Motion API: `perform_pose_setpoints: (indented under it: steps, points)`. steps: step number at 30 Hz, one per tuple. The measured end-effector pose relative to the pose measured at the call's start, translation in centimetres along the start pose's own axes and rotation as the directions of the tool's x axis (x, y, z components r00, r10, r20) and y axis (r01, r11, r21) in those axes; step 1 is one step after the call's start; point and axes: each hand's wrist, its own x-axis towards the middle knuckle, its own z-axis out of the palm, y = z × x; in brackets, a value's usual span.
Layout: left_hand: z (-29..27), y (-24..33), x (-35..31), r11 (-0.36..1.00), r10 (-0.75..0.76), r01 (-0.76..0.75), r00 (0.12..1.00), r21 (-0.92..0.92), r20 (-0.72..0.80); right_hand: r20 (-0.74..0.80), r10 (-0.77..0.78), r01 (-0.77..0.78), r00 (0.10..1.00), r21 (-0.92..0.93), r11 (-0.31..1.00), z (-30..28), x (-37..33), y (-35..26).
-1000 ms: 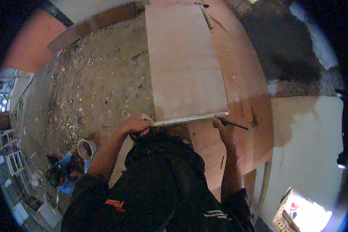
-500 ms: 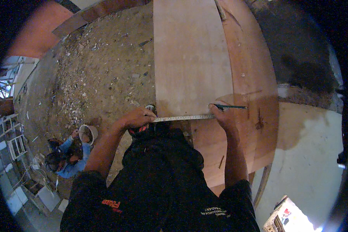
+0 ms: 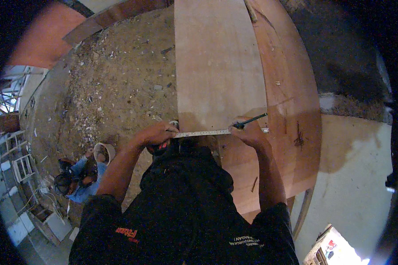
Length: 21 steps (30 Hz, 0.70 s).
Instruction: The person measures and marks a wooden plank with a tape measure and pencil, then uses a hammer to drive nails into a wooden frame. The person also uses a hand saw to cut the plank along the marked line.
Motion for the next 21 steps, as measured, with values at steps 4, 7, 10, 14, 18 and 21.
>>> perform_pose_setpoints:
  steps: [4, 7, 10, 14, 18, 21]
  points:
    - [-0.1, 1.1, -0.6, 1.000, 0.005, -0.005, 1.000, 0.024, -0.003, 0.028, 0.020, -0.019, 0.999, -0.063, 0.998, 0.8, 0.3, 0.5]
    - [0.0, 1.5, -0.9, 0.999, -0.039, 0.039, 0.999, -0.013, -0.020, 0.034, 0.031, -0.027, 0.999, -0.107, 0.994, 1.7, 0.6, 1.0]
    - [0.1, 1.4, -1.0, 0.999, -0.023, 0.022, 1.000, -0.025, -0.018, -0.001, -0.020, 0.020, 1.000, -0.066, 0.998, 2.0, 0.7, 1.4]
    - [0.0, 1.1, -0.9, 0.998, 0.023, -0.023, 1.000, -0.051, 0.000, 0.052, -0.016, 0.024, 0.999, -0.162, 0.987, 1.4, 0.9, 1.6]
    - [0.1, 1.0, -0.5, 0.989, 0.123, -0.119, 0.992, 0.088, -0.043, 0.063, -0.051, 0.063, 0.997, -0.192, 0.979, 1.2, 1.1, 1.7]
    - [0.4, 0.6, -0.2, 1.000, 0.019, -0.018, 0.999, 0.015, -0.043, 0.044, -0.059, 0.066, 0.997, -0.179, 0.982, 1.4, 1.1, 1.9]
